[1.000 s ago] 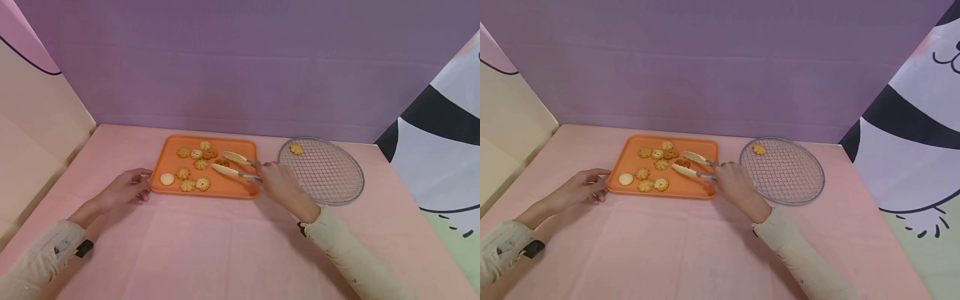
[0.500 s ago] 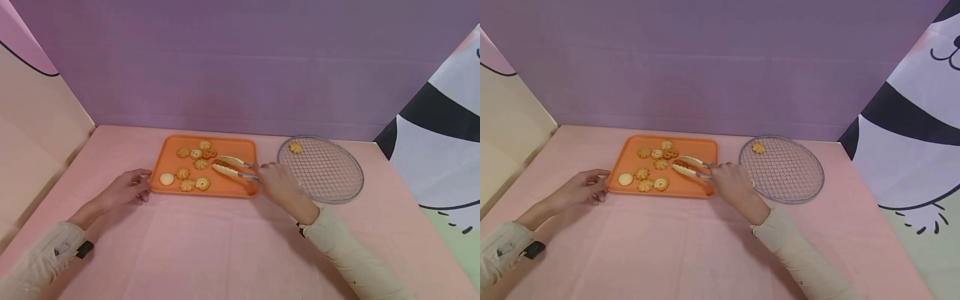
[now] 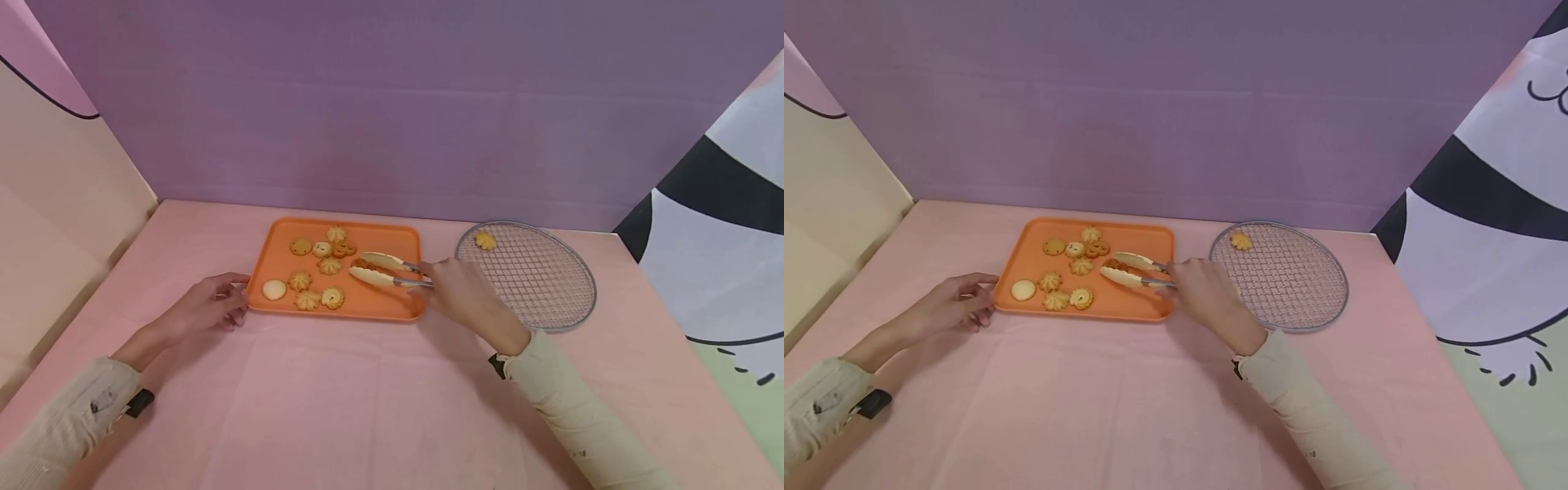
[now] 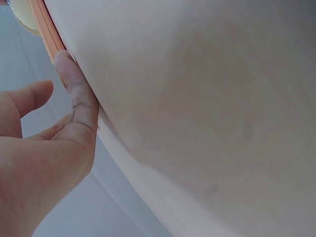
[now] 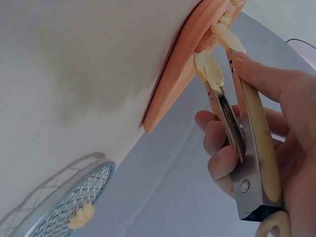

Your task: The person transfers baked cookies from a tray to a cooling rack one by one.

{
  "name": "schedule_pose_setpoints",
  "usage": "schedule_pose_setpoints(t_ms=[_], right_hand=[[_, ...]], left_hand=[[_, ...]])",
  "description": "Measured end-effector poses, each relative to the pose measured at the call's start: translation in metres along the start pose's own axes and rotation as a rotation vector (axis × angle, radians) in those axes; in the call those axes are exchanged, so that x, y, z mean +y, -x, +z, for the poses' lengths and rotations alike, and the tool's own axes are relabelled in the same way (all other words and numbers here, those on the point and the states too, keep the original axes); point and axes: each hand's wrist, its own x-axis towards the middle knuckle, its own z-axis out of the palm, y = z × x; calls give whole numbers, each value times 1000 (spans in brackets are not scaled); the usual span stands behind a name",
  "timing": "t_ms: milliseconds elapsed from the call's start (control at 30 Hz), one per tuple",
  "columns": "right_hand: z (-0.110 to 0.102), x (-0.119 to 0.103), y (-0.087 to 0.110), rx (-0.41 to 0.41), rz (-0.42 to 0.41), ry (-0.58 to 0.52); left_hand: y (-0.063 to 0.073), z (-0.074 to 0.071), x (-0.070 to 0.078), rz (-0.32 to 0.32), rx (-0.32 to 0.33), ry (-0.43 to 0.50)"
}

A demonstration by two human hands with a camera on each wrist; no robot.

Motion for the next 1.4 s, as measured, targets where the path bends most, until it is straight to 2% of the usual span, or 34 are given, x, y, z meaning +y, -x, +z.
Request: schedule_pose_setpoints(t_ms=[400, 633, 933, 1133, 1400], right_hand=[[-7, 4, 9, 36, -27, 14], [-11, 10, 21, 84, -38, 43], [-11, 23, 39, 123, -21, 42], [-15, 30, 50, 134, 9, 18], [-22, 35, 54, 184, -13, 44]], left_hand=[[-1, 1, 1, 12, -1, -4], [-2, 3, 1, 6, 0, 0], [2, 4, 2, 41, 25, -16], [1, 2, 1, 43, 24, -27], [-2, 3, -1, 34, 38, -51]])
